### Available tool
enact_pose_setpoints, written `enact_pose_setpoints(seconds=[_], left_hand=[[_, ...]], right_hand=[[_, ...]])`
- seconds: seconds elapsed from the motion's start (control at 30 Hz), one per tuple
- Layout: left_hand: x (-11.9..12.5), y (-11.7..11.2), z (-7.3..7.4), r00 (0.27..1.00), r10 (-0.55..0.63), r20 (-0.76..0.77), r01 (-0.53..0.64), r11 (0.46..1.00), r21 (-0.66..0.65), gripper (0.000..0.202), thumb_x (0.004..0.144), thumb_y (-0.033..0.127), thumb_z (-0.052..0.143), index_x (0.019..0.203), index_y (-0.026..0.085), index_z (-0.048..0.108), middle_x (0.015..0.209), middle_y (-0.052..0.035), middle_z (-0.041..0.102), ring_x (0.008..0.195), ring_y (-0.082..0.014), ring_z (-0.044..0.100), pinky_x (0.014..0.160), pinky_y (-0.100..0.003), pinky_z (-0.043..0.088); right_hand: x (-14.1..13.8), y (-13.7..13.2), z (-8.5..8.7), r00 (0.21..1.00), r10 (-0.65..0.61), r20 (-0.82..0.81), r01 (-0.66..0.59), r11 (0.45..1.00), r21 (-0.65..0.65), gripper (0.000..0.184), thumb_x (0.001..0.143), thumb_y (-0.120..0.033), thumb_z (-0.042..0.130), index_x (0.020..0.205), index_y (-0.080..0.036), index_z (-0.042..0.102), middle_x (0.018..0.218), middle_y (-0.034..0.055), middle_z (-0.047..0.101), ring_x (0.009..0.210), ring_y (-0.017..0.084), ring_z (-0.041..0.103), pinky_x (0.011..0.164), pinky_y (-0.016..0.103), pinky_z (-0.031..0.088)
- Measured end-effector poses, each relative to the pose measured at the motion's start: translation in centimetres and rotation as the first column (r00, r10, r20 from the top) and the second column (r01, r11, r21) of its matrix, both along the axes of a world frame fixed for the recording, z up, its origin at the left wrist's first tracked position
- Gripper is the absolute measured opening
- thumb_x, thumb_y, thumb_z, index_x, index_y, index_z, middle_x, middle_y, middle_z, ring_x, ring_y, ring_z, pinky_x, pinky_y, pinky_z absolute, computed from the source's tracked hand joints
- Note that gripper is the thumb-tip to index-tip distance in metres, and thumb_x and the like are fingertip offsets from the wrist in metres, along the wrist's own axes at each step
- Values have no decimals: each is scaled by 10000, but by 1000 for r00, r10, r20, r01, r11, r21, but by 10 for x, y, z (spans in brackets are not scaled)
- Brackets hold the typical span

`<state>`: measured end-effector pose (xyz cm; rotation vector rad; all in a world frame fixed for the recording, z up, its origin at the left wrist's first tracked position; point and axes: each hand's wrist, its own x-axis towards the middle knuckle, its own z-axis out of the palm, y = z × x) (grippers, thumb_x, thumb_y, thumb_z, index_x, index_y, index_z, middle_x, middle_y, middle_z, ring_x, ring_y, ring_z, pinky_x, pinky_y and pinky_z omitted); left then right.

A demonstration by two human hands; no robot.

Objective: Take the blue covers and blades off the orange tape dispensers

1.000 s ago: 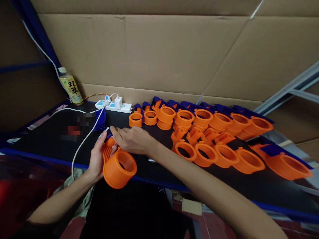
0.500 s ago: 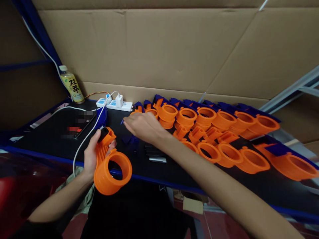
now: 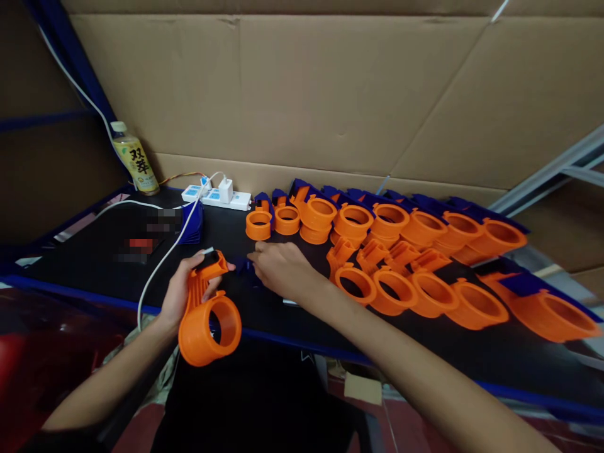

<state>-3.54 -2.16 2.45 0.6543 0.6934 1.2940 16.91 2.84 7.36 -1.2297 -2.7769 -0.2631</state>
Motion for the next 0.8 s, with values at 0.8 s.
enact_pose_setpoints(seconds=[0.8], left_hand=[[8, 3, -17, 943, -84, -321, 128, 985, 119, 261, 853, 408, 690, 994, 196, 636, 345, 70, 406, 564, -229, 689, 437, -195, 333]], right_hand=[[79, -61, 13, 934, -199, -296, 51, 895, -443, 140, 924, -259, 556, 896, -261, 693, 923, 34, 683, 773, 139, 624, 680, 266, 474]])
